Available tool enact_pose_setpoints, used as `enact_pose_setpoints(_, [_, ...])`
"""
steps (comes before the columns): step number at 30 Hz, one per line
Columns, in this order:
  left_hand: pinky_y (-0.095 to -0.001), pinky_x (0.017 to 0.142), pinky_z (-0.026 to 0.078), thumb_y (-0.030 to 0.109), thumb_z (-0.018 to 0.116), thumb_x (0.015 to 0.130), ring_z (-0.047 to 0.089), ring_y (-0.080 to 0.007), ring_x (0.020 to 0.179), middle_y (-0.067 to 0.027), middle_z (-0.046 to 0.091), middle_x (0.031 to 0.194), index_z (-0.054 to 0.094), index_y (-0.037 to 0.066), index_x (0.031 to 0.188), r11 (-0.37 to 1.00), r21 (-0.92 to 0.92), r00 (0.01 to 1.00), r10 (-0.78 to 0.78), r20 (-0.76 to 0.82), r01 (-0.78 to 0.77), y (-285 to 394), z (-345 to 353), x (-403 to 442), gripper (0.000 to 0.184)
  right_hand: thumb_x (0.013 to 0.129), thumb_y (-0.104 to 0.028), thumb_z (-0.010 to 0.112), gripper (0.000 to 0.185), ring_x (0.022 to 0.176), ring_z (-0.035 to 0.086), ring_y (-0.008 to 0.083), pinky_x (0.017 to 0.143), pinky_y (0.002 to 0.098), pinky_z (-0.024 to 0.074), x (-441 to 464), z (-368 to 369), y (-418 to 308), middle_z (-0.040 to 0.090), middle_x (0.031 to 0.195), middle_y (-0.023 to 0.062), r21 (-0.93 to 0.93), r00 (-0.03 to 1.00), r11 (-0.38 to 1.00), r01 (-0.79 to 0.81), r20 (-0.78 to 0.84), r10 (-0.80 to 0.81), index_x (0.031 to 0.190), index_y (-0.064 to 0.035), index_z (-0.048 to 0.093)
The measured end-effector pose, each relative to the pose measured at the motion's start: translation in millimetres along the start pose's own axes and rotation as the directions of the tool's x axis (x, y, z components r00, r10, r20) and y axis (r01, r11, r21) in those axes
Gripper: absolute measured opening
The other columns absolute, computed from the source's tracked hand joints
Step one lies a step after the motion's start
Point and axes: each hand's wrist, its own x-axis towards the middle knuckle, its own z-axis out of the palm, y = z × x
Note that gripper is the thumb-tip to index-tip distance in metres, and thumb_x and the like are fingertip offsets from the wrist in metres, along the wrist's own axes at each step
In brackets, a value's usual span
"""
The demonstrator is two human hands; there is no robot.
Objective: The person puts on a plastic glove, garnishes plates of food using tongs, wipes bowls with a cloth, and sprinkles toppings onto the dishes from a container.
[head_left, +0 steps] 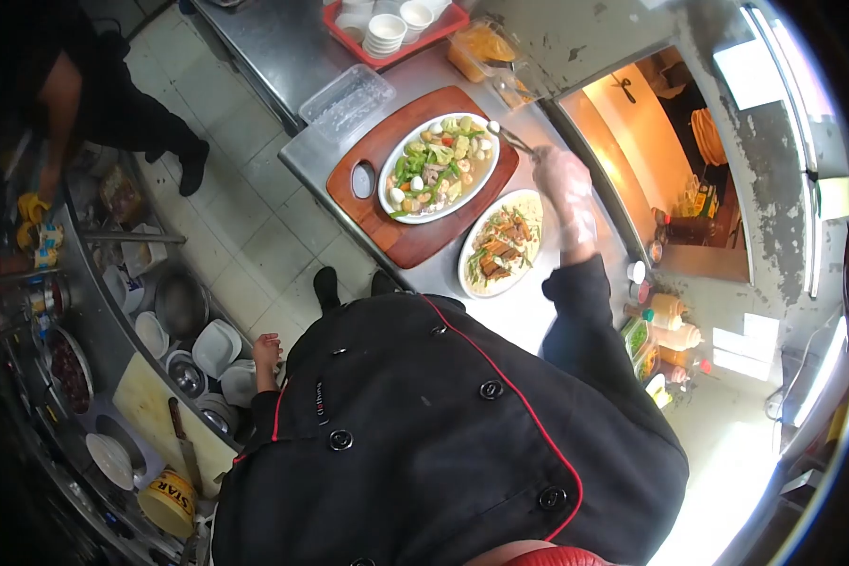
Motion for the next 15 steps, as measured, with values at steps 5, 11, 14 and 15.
enact_pose_setpoints(5, [-0.0268,0.040,0.041,-0.004,0.043,0.080,0.057,-0.0126,0.054,-0.0010,0.060,0.075,0.056,0.008,0.104,0.997,-0.079,1.000,-0.012,0.027,0.014,2.8,-8.2,0.0,0.031,0.083,-0.015,0.049,0.023,0.090,0.063,0.0336,0.076,0.0419,0.0512,41.5,25.7,6.4,0.066,0.094,0.0179,-0.089,0.993,0.990,0.105,0.060,-0.100,0.090,-0.0040,0.068])
enact_pose_setpoints(11, [-0.0259,0.040,0.039,-0.006,0.040,0.078,0.056,-0.0128,0.054,-0.0012,0.060,0.074,0.058,0.007,0.101,0.996,-0.081,0.997,0.021,-0.071,-0.026,6.2,10.1,-21.5,0.031,0.087,-0.023,0.046,0.029,0.092,0.062,0.0340,0.079,0.0413,0.0504,53.6,2.6,5.6,0.065,0.100,0.0173,-0.161,0.984,0.977,0.136,0.137,-0.115,0.096,-0.0042,0.066])
enact_pose_setpoints(14, [-0.0262,0.040,0.039,-0.005,0.040,0.078,0.056,-0.0133,0.054,-0.0017,0.060,0.074,0.058,0.006,0.100,0.994,-0.046,0.994,0.092,-0.051,-0.095,-20.6,5.0,-6.6,0.031,0.084,-0.020,0.047,0.026,0.089,0.063,0.0344,0.077,0.0417,0.0508,63.4,8.2,12.2,0.065,0.095,0.0181,-0.161,0.963,0.952,0.259,0.116,-0.242,0.090,-0.0038,0.067])
enact_pose_setpoints(15, [-0.0263,0.040,0.039,-0.005,0.042,0.078,0.056,-0.0134,0.054,-0.0016,0.059,0.074,0.058,0.006,0.100,0.994,0.002,0.992,0.112,-0.061,-0.113,-16.0,9.4,-13.0,0.029,0.082,-0.016,0.047,0.025,0.087,0.064,0.0345,0.076,0.0420,0.0512,56.2,-1.1,-4.3,0.066,0.092,0.0183,-0.142,0.953,0.946,0.290,0.135,-0.272,0.089,-0.0036,0.068])
